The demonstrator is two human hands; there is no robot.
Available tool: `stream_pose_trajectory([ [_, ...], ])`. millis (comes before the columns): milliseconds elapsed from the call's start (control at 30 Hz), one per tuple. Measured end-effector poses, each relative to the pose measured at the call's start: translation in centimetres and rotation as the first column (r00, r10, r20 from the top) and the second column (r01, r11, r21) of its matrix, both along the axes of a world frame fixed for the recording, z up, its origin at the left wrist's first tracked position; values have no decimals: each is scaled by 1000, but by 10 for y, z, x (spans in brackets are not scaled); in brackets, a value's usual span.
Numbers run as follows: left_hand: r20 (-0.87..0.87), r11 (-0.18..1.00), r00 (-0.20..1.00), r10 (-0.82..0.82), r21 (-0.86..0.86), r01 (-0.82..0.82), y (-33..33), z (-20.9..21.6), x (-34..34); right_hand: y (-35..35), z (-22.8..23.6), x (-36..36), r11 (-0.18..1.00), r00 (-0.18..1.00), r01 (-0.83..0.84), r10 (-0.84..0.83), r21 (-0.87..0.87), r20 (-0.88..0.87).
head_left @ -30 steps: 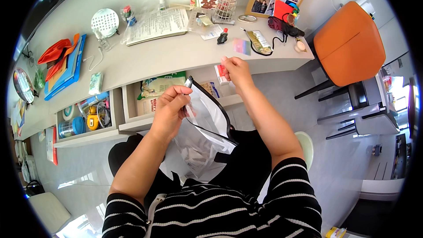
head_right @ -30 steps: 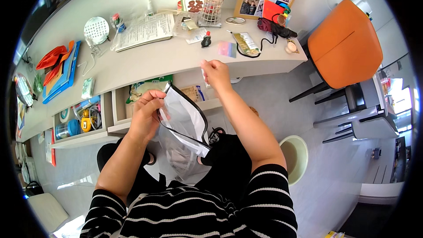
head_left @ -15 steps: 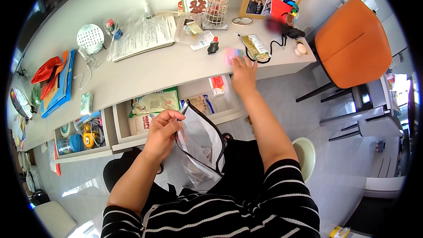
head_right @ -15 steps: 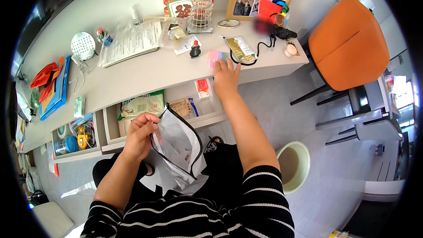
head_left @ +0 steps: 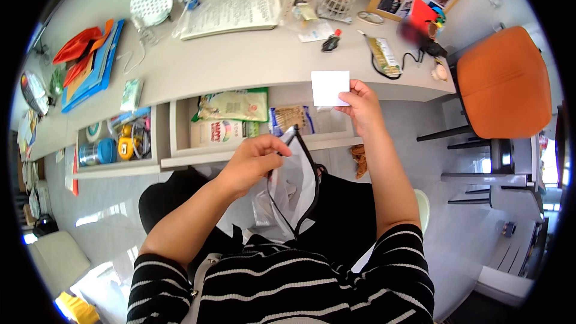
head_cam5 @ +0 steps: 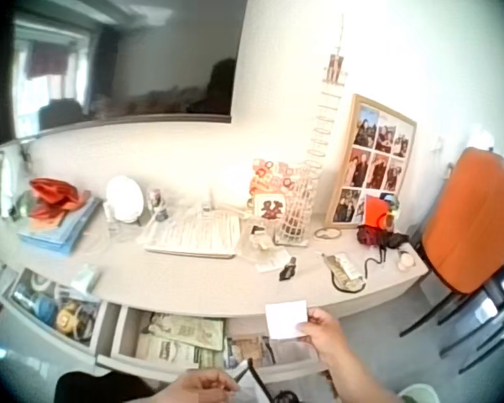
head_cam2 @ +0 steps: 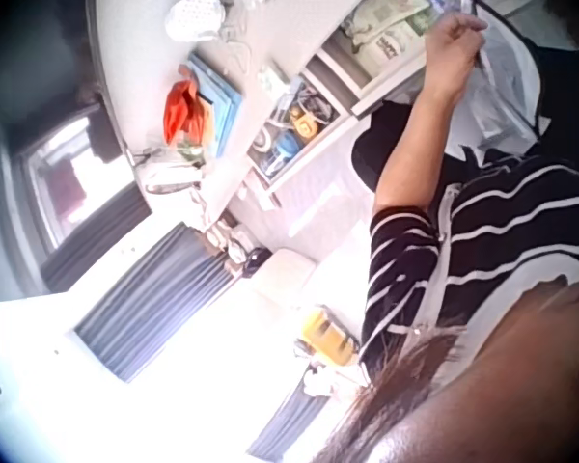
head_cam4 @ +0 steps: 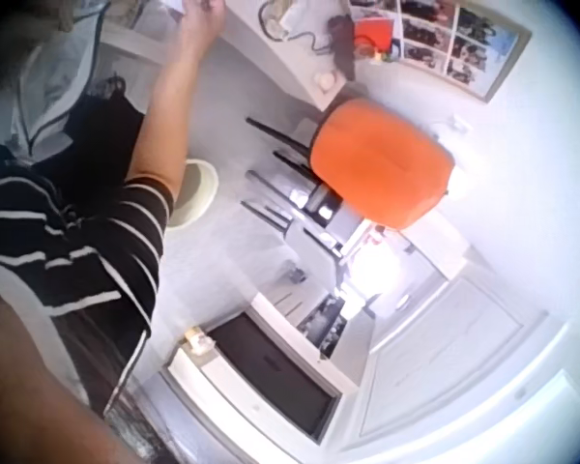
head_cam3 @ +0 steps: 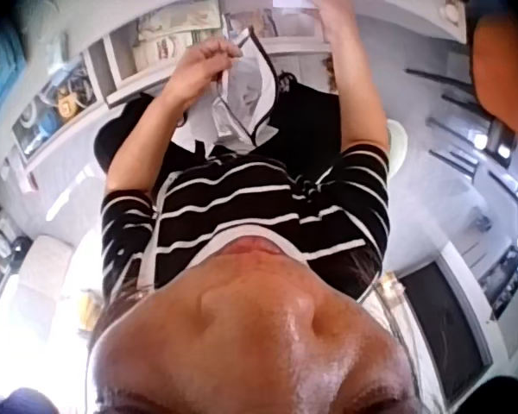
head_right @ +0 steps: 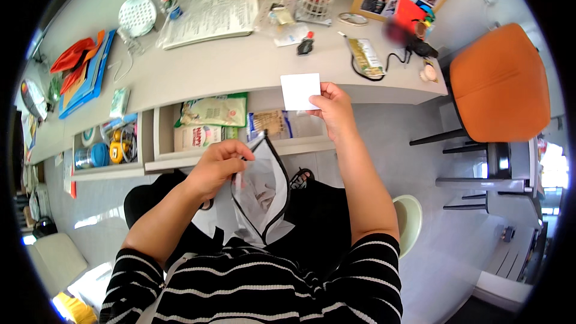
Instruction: The person organizes items in a desk drawer by moving a roll of tape, a plastic container, and several cards, then placing a birthday card and other small items into a white plastic bag.
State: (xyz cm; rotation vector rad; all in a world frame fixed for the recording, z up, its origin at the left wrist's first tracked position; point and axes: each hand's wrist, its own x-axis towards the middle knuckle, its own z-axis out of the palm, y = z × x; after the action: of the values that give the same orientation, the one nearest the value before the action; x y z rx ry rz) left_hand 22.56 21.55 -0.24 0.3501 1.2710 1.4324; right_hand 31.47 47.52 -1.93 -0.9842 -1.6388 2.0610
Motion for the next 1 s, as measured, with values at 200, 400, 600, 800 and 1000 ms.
stream_pose_trajectory([
  [200,-127,942,934,-335,-54,330,-13,-10,8,-54,-30,-47,935,932,-352,346,40,111],
  [400,-173,918,904,-391,-149,368,-21,1,4,-114,-55,-129,726,716,-682,688,-89,122],
  [600,-226,934,906,-358,-92,346,-20,1,1,-123,-98,-165,556,580,-811,732,179,357],
  [800,-212,938,915,-344,-124,324,-20,-9,2,-130,-99,-170,163,439,-826,788,540,433],
  [1000,-200,943,923,-329,-113,312,-18,-5,-1,-124,-26,-140,176,699,-473,671,863,247],
])
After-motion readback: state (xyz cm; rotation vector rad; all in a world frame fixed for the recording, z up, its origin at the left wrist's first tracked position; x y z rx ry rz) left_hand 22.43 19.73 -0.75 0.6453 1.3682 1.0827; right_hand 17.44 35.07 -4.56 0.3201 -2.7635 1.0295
